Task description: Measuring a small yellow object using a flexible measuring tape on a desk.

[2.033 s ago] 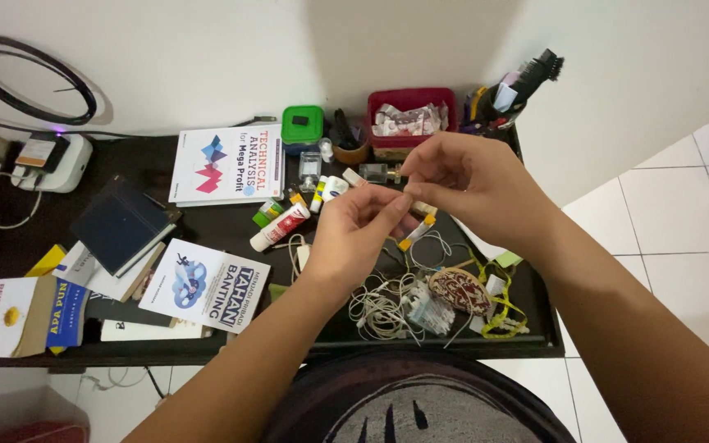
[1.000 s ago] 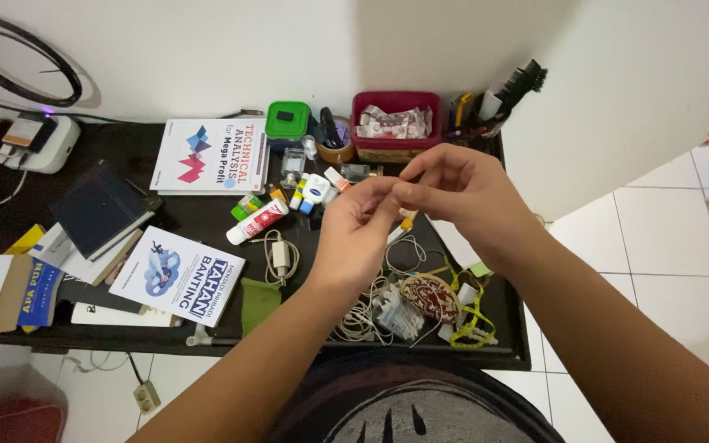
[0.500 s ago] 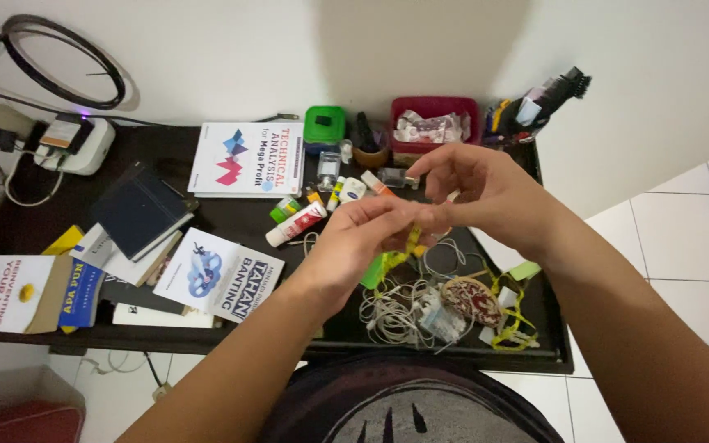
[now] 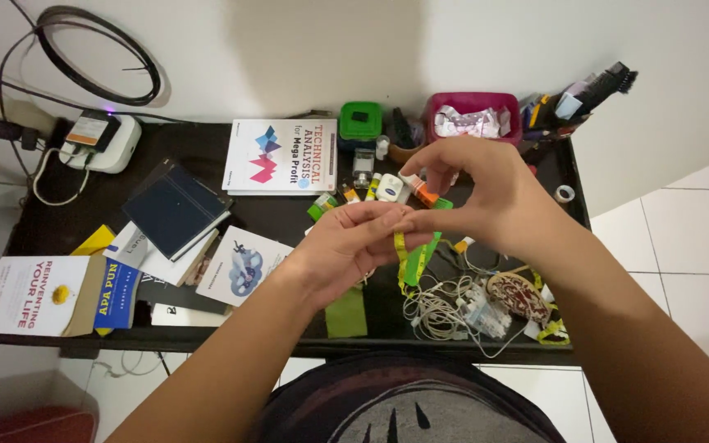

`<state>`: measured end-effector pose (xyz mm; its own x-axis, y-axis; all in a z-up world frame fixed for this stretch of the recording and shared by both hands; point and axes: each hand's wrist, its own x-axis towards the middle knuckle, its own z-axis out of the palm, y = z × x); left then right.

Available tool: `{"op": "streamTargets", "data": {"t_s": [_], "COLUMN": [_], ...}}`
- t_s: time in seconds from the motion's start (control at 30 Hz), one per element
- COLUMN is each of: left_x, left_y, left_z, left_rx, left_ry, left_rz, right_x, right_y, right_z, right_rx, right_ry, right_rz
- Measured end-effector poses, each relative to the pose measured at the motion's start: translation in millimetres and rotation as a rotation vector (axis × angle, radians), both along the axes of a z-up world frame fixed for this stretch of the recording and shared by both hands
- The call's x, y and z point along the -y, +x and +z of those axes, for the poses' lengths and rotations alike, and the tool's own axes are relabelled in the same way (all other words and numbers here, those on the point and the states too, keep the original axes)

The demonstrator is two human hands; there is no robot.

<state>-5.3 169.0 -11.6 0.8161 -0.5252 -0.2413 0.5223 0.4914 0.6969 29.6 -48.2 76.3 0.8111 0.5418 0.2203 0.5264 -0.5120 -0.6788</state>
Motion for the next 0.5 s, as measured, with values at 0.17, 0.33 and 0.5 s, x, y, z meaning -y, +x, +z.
{"op": "streamTargets", "data": {"t_s": [0.17,0.33,0.5], "left_x": [-14.5,-29.7,-41.9], "left_y": [1.9,2.9,3.1], "left_z": [1.2,9.1,15.2], "left_rx": [0.079,0.269,0.381], "left_ry": [0.091,0.281,0.258], "left_rz": [0.147,0.309,0.264], "right_x": [-33.6,-54.2,-63.7], "right_y": [-9.5,-12.7,-20.0], "right_z": [-2.8,-51.0,-62.5], "right_rx": [-0.32,-0.826,-0.99], "right_ry": [0.014,0.419,0.844], "right_rz": [-0.111,-0.125,0.07]}}
